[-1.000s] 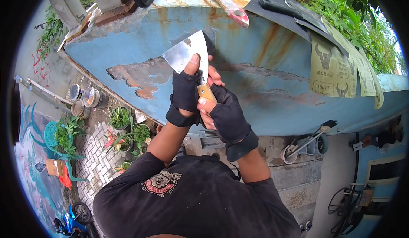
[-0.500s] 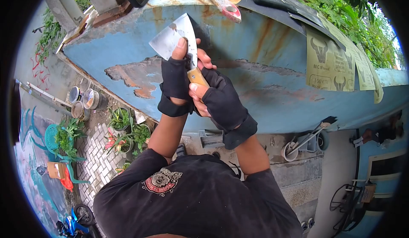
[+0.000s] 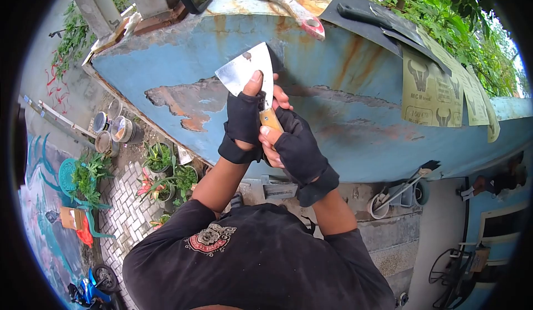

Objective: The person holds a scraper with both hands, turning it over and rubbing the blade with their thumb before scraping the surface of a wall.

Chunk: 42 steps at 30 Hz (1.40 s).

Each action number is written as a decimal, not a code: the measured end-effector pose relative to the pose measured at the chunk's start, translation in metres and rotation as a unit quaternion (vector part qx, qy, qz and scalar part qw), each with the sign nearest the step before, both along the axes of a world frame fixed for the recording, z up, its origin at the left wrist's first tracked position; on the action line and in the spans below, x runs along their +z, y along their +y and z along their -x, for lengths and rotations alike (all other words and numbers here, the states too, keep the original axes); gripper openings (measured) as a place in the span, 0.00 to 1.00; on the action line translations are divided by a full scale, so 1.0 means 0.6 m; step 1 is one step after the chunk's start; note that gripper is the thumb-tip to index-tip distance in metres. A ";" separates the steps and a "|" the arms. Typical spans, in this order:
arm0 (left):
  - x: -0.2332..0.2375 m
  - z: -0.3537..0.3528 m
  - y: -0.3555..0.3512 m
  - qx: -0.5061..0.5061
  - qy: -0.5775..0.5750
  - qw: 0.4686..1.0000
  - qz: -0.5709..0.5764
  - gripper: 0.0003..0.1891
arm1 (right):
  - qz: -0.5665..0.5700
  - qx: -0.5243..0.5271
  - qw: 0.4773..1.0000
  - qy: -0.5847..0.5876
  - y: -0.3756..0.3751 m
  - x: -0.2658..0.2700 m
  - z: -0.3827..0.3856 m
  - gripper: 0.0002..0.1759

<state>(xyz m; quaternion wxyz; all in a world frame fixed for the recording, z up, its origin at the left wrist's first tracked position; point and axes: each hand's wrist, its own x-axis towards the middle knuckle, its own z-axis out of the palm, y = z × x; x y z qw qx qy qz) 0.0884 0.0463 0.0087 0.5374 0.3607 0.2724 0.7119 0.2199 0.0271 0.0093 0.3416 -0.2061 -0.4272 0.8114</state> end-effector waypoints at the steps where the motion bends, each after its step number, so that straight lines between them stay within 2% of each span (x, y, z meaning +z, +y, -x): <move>1: -0.004 0.000 0.003 0.001 -0.003 1.000 -0.003 0.28 | 0.010 -0.015 1.000 0.008 -0.004 0.002 0.007 0.03; 2: -0.006 0.000 0.006 0.004 -0.004 1.000 -0.007 0.27 | 0.018 -0.029 0.999 0.017 -0.003 0.004 0.010 0.04; 3: -0.009 -0.003 0.003 0.004 -0.008 1.000 -0.007 0.26 | 0.002 0.000 1.000 0.023 0.006 -0.018 -0.001 0.11; 7: -0.007 -0.004 0.009 -0.001 -0.006 1.000 -0.007 0.28 | 0.017 0.000 1.000 0.007 0.008 -0.003 -0.004 0.08; 9: -0.002 0.000 0.017 0.015 -0.045 0.999 -0.016 0.26 | -0.033 -0.009 0.999 0.019 0.017 0.003 0.011 0.03; 12: 0.002 -0.008 0.002 0.011 -0.051 0.999 -0.009 0.26 | -0.009 -0.006 1.000 0.010 0.001 0.015 0.001 0.03; 16: -0.010 -0.005 0.005 0.001 -0.002 1.000 0.007 0.27 | 0.010 0.006 1.000 0.013 0.011 -0.002 -0.001 0.04; 17: -0.006 -0.006 0.002 0.005 -0.015 1.000 0.003 0.27 | 0.003 0.003 1.000 0.025 0.006 -0.003 0.000 0.07; 23: -0.002 -0.008 0.001 0.007 -0.020 1.000 -0.005 0.27 | 0.005 -0.013 1.000 -0.016 -0.002 0.011 -0.003 0.03; 25: 0.005 0.000 0.011 0.016 -0.054 0.998 -0.011 0.28 | -0.011 -0.003 1.000 -0.001 0.014 0.009 0.009 0.03; 26: 0.011 0.005 0.012 0.027 -0.029 0.999 -0.034 0.27 | -0.028 0.008 0.999 0.013 0.020 0.009 0.012 0.03; 28: -0.001 -0.003 0.008 0.000 -0.053 0.999 -0.010 0.28 | -0.031 0.002 0.999 0.020 0.005 0.014 0.005 0.04; 30: -0.005 -0.009 0.002 0.000 0.000 1.000 -0.006 0.28 | 0.010 -0.014 1.000 -0.014 -0.004 0.012 -0.008 0.04; 32: -0.002 -0.002 0.007 0.008 -0.006 1.000 -0.007 0.27 | 0.013 -0.002 1.000 0.007 0.003 -0.002 0.000 0.04; 34: 0.000 -0.004 0.003 0.010 -0.011 1.000 -0.004 0.27 | 0.002 -0.013 1.000 0.011 0.002 -0.008 0.007 0.15; 35: 0.000 -0.004 0.002 0.014 -0.014 1.000 -0.001 0.27 | 0.003 -0.013 1.000 0.011 0.004 -0.007 0.002 0.15; 37: -0.005 -0.006 -0.004 0.011 -0.008 1.000 0.002 0.27 | 0.012 0.007 1.000 0.010 0.003 -0.009 -0.009 0.09; 40: 0.008 0.002 0.006 0.005 -0.005 1.000 -0.001 0.27 | -0.005 -0.001 1.000 0.003 0.006 0.007 0.005 0.07; 42: 0.012 0.008 0.017 0.023 -0.043 0.998 -0.033 0.27 | -0.025 -0.001 1.000 0.013 0.009 0.015 0.010 0.04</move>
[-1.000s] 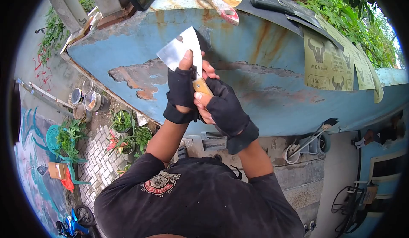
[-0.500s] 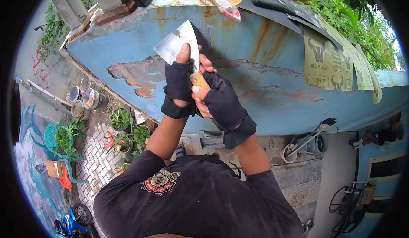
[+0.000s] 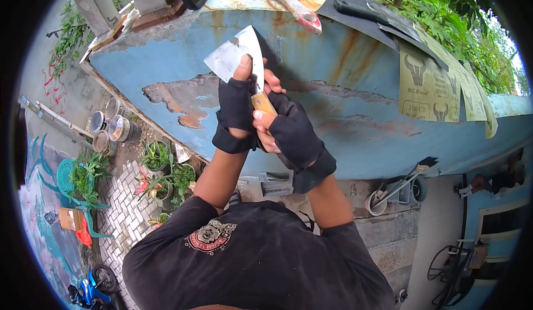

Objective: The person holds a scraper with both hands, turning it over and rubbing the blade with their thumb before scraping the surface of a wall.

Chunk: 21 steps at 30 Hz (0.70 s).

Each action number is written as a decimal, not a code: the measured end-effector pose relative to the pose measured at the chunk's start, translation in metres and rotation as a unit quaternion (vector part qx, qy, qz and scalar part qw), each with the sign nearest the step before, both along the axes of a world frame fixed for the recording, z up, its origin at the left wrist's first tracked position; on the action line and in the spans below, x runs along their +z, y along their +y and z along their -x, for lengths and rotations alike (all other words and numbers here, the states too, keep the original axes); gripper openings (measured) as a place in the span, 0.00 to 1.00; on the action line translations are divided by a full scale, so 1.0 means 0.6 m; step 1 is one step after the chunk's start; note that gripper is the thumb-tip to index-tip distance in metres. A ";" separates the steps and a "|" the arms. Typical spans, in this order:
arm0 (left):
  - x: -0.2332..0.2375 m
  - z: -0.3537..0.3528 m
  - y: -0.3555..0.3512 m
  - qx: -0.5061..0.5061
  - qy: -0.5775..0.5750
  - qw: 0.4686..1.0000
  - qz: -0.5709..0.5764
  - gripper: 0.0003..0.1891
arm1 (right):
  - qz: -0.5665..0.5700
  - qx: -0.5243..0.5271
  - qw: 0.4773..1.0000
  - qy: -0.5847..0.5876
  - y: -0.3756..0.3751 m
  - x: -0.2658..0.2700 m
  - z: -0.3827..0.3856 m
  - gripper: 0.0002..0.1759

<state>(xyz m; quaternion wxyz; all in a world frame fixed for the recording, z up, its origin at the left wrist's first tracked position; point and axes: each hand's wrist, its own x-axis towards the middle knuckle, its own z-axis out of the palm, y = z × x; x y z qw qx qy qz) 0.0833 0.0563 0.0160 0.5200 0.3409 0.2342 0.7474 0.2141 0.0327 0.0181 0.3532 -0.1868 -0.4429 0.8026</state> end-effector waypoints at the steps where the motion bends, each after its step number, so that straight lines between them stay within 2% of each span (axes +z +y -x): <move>1: 0.006 -0.001 -0.007 0.000 0.000 1.000 -0.003 0.26 | 0.000 -0.005 1.000 -0.004 -0.004 0.000 -0.001 0.03; 4: -0.016 -0.010 -0.013 -0.025 0.041 0.999 0.009 0.26 | 0.042 -0.010 0.999 -0.007 -0.015 -0.001 -0.010 0.03; 9: 0.002 0.000 -0.008 -0.015 0.015 1.000 0.007 0.25 | 0.006 -0.012 1.000 0.007 0.000 -0.003 0.009 0.04; 13: -0.019 -0.008 -0.016 -0.034 0.046 0.998 0.020 0.25 | 0.048 -0.020 0.998 -0.016 -0.016 -0.010 -0.011 0.03; 17: -0.015 -0.005 -0.015 -0.009 0.043 0.999 0.022 0.26 | 0.035 -0.004 0.999 0.014 -0.006 -0.018 -0.001 0.03; 21: -0.015 -0.011 -0.018 -0.022 0.034 0.999 0.030 0.26 | 0.055 -0.021 0.998 -0.006 -0.014 -0.010 -0.009 0.04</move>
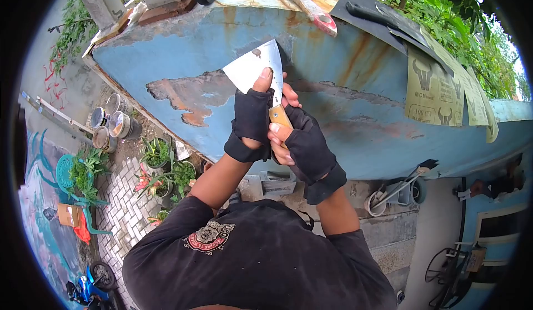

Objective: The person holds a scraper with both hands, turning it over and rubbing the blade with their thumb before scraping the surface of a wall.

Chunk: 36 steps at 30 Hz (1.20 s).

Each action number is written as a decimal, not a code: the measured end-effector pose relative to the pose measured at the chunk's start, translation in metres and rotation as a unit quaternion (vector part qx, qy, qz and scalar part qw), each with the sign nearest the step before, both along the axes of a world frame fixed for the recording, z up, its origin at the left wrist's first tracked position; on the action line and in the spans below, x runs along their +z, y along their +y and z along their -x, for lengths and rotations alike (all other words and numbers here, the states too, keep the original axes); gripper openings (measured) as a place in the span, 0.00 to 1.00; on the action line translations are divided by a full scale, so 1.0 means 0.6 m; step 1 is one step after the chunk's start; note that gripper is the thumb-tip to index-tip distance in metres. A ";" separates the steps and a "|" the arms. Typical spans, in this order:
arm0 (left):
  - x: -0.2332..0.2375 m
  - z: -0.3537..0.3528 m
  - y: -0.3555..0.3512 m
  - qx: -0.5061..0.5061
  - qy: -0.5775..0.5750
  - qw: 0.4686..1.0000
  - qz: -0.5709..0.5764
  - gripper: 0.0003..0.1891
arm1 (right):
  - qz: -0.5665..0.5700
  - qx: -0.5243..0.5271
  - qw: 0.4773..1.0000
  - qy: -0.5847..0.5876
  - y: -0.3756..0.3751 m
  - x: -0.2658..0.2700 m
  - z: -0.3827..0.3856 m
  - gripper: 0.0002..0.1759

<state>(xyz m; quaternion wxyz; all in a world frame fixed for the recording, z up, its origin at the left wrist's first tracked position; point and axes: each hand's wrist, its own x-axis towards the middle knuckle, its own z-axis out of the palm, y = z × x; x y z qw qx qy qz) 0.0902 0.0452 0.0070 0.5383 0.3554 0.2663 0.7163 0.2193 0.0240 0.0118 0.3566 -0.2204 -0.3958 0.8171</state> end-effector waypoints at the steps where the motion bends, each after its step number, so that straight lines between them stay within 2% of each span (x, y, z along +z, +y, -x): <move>1: 0.002 0.005 0.002 -0.001 0.000 1.000 -0.002 0.26 | -0.012 0.004 1.000 0.003 0.001 0.002 0.007 0.04; 6: -0.008 -0.004 0.003 -0.005 -0.014 1.000 0.012 0.26 | -0.025 0.015 1.000 0.011 0.004 -0.017 -0.002 0.04; 9: 0.003 0.003 0.008 0.004 0.003 1.000 -0.001 0.26 | -0.019 0.010 1.000 -0.012 0.007 0.001 -0.001 0.04; 12: 0.012 0.005 0.010 0.021 -0.025 0.999 -0.020 0.25 | -0.047 0.019 0.999 0.020 0.017 0.010 0.015 0.14; 13: 0.013 0.006 0.007 0.022 -0.023 0.999 -0.022 0.25 | -0.046 0.020 0.999 0.020 0.009 0.007 0.009 0.14; 15: 0.003 -0.005 -0.004 0.002 -0.007 1.000 0.000 0.24 | -0.013 0.012 1.000 -0.014 -0.002 0.006 -0.006 0.03; 21: 0.019 0.000 0.004 0.026 -0.020 0.999 -0.015 0.25 | -0.036 0.016 0.999 0.019 0.009 0.007 0.001 0.04; 24: 0.003 -0.003 0.001 0.009 -0.016 1.000 -0.010 0.25 | -0.004 0.027 1.000 0.010 -0.001 0.005 -0.008 0.04; 27: -0.005 -0.001 0.002 0.002 -0.009 1.000 0.004 0.23 | -0.024 0.022 0.999 0.015 0.010 -0.004 0.004 0.03; 28: -0.003 0.000 0.007 0.007 -0.010 1.000 -0.006 0.24 | -0.025 0.033 0.999 0.029 0.013 -0.014 0.004 0.15; 32: -0.004 -0.002 -0.003 0.024 0.003 1.000 0.001 0.24 | -0.033 0.053 0.998 0.028 0.015 -0.020 -0.002 0.15; 34: -0.009 -0.002 -0.004 0.017 -0.010 1.000 0.001 0.25 | -0.031 0.020 0.999 0.015 0.002 -0.018 0.001 0.05; 36: -0.022 -0.001 -0.012 0.020 -0.010 0.999 0.030 0.25 | -0.020 0.034 0.999 0.013 -0.004 -0.025 0.000 0.08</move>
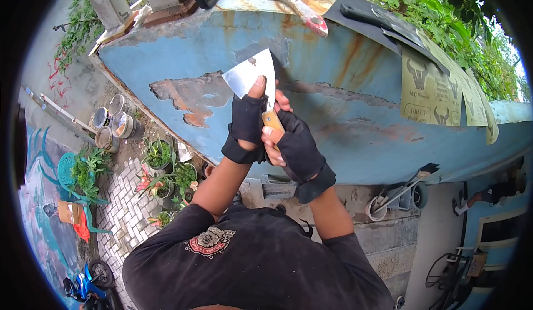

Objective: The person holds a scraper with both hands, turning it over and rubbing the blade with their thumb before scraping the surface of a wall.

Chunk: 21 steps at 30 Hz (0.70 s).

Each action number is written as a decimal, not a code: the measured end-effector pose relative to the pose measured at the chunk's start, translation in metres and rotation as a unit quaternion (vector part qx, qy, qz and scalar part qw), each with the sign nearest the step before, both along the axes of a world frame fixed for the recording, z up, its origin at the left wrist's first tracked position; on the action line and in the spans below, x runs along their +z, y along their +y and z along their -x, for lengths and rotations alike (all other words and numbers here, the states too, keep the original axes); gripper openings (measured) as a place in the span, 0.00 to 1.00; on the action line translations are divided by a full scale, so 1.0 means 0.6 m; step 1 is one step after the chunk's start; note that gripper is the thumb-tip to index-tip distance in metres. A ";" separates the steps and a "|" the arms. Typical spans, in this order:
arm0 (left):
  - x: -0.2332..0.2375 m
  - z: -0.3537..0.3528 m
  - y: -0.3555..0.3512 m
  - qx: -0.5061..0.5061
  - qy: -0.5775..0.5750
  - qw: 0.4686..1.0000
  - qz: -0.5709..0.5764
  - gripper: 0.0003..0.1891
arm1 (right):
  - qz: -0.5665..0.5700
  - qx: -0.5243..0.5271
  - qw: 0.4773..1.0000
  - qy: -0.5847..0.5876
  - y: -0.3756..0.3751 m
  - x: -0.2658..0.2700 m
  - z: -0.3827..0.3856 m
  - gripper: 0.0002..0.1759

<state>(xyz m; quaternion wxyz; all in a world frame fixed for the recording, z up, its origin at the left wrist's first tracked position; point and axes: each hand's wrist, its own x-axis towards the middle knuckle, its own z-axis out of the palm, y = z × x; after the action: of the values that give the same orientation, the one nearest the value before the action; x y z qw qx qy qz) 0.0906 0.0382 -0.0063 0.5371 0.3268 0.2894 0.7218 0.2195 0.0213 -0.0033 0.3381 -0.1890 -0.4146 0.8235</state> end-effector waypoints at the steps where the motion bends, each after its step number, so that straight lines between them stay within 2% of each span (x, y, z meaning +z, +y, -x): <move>1: -0.002 0.002 -0.001 0.000 -0.004 1.000 0.010 0.25 | 0.016 0.013 1.000 -0.003 0.000 -0.003 0.002 0.13; 6: 0.010 0.035 0.004 -0.003 0.019 1.000 -0.024 0.24 | -0.010 0.005 1.000 0.008 0.006 -0.006 0.034 0.10; 8: 0.002 0.041 0.007 -0.025 0.026 0.999 -0.019 0.24 | 0.017 -0.046 0.999 0.001 -0.009 -0.001 0.045 0.03; 11: 0.006 0.056 0.006 -0.051 0.040 0.998 -0.016 0.25 | 0.016 -0.053 0.998 -0.005 -0.014 0.003 0.056 0.03; 14: 0.008 0.080 0.012 -0.113 0.007 0.994 -0.003 0.25 | -0.002 -0.081 0.997 -0.007 -0.025 0.002 0.076 0.03; 17: 0.005 0.090 0.009 -0.116 0.021 0.993 -0.020 0.26 | 0.005 -0.106 0.994 0.004 -0.038 -0.009 0.098 0.09; 19: -0.011 0.102 0.005 -0.143 0.020 0.989 -0.022 0.27 | 0.001 -0.107 0.993 -0.039 -0.042 -0.015 0.096 0.11; 21: -0.028 0.112 -0.003 -0.204 0.039 0.978 -0.009 0.28 | -0.006 -0.134 0.990 -0.032 -0.060 -0.022 0.102 0.12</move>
<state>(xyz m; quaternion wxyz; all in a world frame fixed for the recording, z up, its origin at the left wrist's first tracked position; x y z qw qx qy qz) 0.0236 0.0362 -0.0233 0.6584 0.4119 0.2307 0.5862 0.1586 -0.0148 -0.0167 0.4327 -0.2670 -0.4011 0.7620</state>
